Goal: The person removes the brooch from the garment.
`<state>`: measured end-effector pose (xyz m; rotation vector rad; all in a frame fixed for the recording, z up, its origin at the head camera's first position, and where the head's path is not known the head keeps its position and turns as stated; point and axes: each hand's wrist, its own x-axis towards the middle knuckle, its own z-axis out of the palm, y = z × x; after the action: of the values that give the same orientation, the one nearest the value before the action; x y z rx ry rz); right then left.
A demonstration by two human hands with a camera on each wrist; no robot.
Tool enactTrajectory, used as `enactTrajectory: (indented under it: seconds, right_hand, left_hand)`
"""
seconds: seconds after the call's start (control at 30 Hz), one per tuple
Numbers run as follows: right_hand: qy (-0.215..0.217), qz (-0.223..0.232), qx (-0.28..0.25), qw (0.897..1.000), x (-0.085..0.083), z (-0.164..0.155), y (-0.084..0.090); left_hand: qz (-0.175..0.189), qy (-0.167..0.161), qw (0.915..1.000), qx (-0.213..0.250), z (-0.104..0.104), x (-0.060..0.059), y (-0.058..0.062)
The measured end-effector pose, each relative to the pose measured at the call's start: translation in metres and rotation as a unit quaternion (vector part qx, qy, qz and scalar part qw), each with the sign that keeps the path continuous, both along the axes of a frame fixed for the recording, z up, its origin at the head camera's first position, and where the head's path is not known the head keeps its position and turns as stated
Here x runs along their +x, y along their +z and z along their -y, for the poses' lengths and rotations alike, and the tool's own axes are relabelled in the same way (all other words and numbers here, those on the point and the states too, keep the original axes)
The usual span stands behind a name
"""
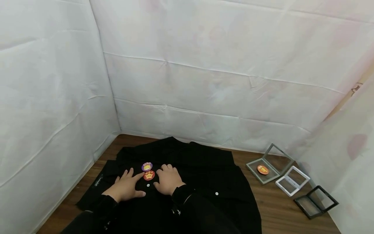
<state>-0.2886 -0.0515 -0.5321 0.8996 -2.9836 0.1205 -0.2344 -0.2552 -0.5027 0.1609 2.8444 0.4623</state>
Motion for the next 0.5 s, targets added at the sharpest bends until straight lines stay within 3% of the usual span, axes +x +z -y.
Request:
enactTrajectory:
  seconds: [0.23, 0.5]
  right_hand:
    - [0.009, -0.019, -0.001, 1.0, -0.002, 0.007, 0.0]
    - [0.017, -0.059, 0.036, 0.997, -0.005, 0.016, 0.0]
  left_hand:
    - [0.001, 0.002, 1.0, 0.007, -0.005, 0.0, 0.0]
    - [0.004, 0.009, 0.9999, 0.009, -0.006, 0.0, -0.002]
